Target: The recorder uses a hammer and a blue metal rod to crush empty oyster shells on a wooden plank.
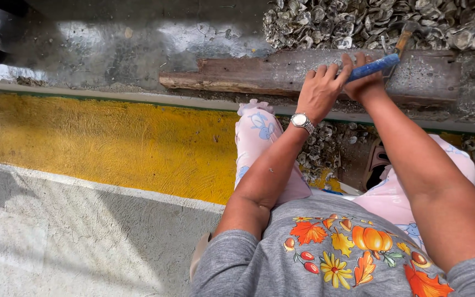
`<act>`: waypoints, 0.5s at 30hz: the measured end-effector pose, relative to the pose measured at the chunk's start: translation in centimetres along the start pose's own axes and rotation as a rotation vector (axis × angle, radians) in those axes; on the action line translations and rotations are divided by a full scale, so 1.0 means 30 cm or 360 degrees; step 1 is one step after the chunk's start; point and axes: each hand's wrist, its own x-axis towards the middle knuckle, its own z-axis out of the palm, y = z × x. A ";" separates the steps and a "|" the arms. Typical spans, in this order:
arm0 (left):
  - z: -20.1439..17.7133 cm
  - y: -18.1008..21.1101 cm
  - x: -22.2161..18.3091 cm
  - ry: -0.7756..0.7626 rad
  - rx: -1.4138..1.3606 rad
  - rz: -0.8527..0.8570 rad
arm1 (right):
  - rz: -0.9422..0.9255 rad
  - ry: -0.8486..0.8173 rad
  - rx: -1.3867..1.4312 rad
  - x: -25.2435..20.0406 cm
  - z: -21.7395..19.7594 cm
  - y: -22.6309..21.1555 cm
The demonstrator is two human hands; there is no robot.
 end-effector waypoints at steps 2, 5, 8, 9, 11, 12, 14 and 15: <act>-0.003 0.000 -0.002 0.0027 0.0019 -0.0019 | -0.0167 0.0178 0.0105 0.024 0.018 -0.030; -0.006 -0.001 -0.016 -0.0013 -0.0040 -0.0019 | -0.0136 0.0038 0.0108 0.020 -0.008 -0.064; -0.003 -0.012 -0.005 0.0129 -0.0134 -0.0018 | 0.0001 0.0013 0.0236 0.003 -0.099 -0.074; 0.001 -0.021 -0.003 -0.0027 -0.0375 -0.0228 | 0.0124 -0.0119 0.0528 -0.008 -0.120 -0.066; 0.010 -0.032 -0.006 -0.0198 -0.0626 -0.0414 | 0.0269 -0.0244 0.0820 -0.081 -0.175 -0.013; 0.016 -0.049 0.001 -0.0197 -0.0924 -0.0726 | 0.0269 0.0055 0.0954 -0.119 -0.210 0.028; 0.041 -0.082 0.001 -0.0202 -0.1228 -0.1019 | 0.0276 0.0370 0.1075 -0.239 -0.270 0.145; 0.062 -0.098 -0.004 -0.0212 -0.1482 -0.1200 | 0.0323 0.0452 0.0990 -0.323 -0.294 0.221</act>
